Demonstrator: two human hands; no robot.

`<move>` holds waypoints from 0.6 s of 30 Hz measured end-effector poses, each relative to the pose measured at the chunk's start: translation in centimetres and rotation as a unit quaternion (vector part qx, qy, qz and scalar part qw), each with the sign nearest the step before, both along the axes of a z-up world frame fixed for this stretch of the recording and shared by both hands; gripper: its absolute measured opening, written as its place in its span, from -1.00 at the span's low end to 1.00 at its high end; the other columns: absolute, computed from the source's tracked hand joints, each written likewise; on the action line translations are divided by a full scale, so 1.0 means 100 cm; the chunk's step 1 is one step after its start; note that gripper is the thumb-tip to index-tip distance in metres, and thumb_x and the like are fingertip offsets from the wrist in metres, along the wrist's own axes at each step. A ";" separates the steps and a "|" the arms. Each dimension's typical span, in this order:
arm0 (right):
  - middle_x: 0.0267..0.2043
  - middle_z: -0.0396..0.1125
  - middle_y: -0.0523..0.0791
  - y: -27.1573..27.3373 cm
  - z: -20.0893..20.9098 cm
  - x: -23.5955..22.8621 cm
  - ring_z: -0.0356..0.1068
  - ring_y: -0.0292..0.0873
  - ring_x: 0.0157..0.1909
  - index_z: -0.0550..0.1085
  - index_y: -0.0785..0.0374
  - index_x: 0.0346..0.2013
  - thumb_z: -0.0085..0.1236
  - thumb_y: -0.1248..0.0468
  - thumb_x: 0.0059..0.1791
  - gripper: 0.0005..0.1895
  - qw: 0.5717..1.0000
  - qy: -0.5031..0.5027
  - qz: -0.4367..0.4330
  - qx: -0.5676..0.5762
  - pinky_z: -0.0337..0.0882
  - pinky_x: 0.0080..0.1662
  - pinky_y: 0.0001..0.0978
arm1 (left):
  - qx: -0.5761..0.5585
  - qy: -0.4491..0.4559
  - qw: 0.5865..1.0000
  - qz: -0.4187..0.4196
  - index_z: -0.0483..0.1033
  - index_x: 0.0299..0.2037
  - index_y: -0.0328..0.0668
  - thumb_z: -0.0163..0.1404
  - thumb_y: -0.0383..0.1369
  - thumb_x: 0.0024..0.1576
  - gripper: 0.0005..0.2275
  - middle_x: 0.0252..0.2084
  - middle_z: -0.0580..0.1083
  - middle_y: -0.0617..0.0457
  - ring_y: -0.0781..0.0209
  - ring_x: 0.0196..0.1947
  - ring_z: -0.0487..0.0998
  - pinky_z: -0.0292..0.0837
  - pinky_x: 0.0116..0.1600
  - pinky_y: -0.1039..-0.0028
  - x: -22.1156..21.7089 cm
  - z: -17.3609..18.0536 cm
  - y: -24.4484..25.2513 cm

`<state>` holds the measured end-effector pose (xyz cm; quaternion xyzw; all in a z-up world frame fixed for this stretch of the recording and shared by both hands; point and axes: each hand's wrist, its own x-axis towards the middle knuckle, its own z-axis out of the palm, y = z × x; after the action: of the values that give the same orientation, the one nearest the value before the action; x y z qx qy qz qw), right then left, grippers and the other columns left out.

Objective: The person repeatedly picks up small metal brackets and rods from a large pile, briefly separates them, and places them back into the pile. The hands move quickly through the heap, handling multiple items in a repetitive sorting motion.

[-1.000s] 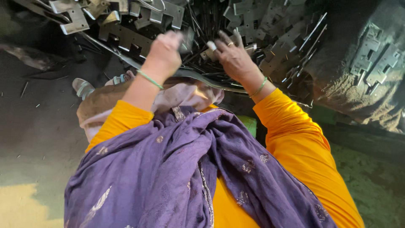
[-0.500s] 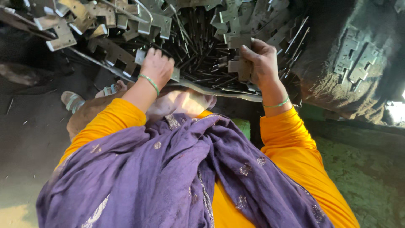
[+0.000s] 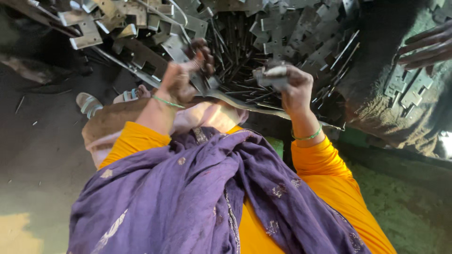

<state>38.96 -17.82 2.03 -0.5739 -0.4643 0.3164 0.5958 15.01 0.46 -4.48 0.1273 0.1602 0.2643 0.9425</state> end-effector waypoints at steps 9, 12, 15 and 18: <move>0.45 0.13 0.18 0.029 0.025 -0.052 0.45 0.14 0.24 0.54 0.26 0.11 0.32 0.47 -0.09 -0.54 0.875 -0.434 0.215 0.024 0.56 0.16 -0.14 | -0.106 -0.127 0.986 -0.025 0.37 0.21 -0.05 -0.05 -0.06 0.22 -0.58 0.09 0.51 -0.06 0.01 0.06 0.54 0.48 0.18 0.14 0.024 -0.013 -0.068; 0.36 0.23 0.18 0.017 0.011 -0.071 0.44 0.20 0.18 0.44 0.32 0.21 0.26 0.46 -0.03 -0.51 0.898 -0.383 0.210 -0.059 0.55 0.07 -0.14 | -0.048 -0.098 0.994 0.021 0.30 0.17 -0.17 0.04 -0.21 0.22 -0.62 0.03 0.50 -0.09 0.06 0.01 0.54 0.48 0.14 0.16 0.037 -0.032 -0.079; 0.25 0.35 0.14 0.007 0.005 -0.071 0.49 0.09 0.10 0.37 0.37 0.29 0.12 0.47 0.03 -0.50 0.943 -0.242 0.183 -0.134 0.52 0.05 -0.19 | 0.195 0.014 0.978 0.067 0.23 0.13 -0.29 0.12 -0.35 0.23 -0.62 -0.02 0.49 -0.12 0.11 -0.03 0.53 0.47 0.11 0.18 0.045 -0.019 -0.090; 0.17 0.44 0.06 -0.002 0.008 -0.042 0.53 -0.09 0.12 0.34 0.44 0.40 0.00 0.51 0.08 -0.46 0.983 0.113 0.082 -0.120 0.50 0.16 -0.27 | 0.593 0.285 0.753 -0.002 0.13 0.33 -0.40 0.30 -0.24 0.03 -0.25 0.09 0.48 -0.21 0.05 0.05 0.57 0.47 0.13 0.28 0.013 0.010 -0.069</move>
<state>34.71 -18.02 2.87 -0.5614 -0.3981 0.4808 0.5434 16.30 -6.44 -3.44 0.7306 0.2326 0.2561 0.5886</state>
